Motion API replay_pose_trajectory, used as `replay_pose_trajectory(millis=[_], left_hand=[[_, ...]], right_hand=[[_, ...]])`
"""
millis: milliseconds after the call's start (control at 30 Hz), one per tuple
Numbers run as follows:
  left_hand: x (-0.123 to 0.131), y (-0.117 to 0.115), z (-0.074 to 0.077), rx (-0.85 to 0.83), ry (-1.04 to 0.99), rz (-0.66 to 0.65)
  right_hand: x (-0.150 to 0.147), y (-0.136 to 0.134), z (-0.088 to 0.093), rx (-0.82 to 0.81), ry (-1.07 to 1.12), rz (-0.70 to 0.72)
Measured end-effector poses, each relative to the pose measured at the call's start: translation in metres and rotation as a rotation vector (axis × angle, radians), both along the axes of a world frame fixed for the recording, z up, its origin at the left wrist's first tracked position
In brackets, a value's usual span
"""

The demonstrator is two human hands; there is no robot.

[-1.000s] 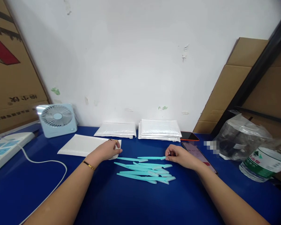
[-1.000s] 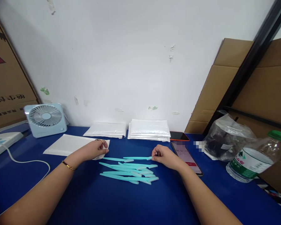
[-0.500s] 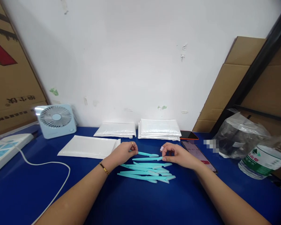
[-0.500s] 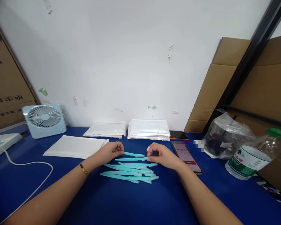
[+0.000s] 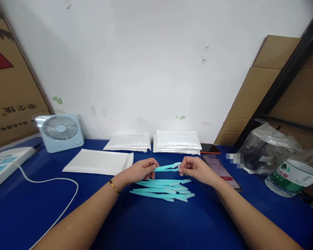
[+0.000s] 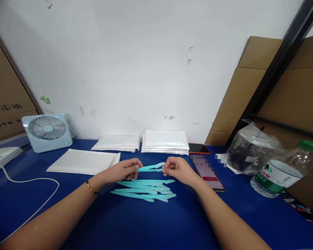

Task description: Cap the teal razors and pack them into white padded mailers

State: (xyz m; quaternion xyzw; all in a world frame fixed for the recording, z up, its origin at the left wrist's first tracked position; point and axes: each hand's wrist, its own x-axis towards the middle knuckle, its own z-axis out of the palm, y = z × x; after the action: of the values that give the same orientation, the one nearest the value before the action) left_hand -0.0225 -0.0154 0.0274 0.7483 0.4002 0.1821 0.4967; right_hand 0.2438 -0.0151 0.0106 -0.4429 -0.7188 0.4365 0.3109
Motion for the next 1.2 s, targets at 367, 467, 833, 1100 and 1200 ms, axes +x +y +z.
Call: replay_pose_trajectory(millis=[367, 467, 833, 1100, 1200], left_hand=[[0.003, 0.010, -0.012, 0.206, 0.096, 0.073], [-0.001, 0.018, -0.013, 0.258, 0.144, 0.120], [-0.003, 0.023, -0.022, 0.576, 0.391, 0.201], [-0.001, 0.016, -0.019, 0.727, 0.580, 0.284], [0.001, 0.010, -0.012, 0.739, 0.475, 0.226]], right_hand=[[-0.007, -0.001, 0.001, -0.111, 0.238, -0.058], [-0.001, 0.003, 0.000, -0.156, 0.255, -0.110], [0.025, 0.025, -0.016, -0.095, 0.016, -0.270], [0.034, 0.002, 0.011, 0.067, -0.413, 0.108], [0.027, -0.005, 0.017, 0.072, -0.464, 0.181]])
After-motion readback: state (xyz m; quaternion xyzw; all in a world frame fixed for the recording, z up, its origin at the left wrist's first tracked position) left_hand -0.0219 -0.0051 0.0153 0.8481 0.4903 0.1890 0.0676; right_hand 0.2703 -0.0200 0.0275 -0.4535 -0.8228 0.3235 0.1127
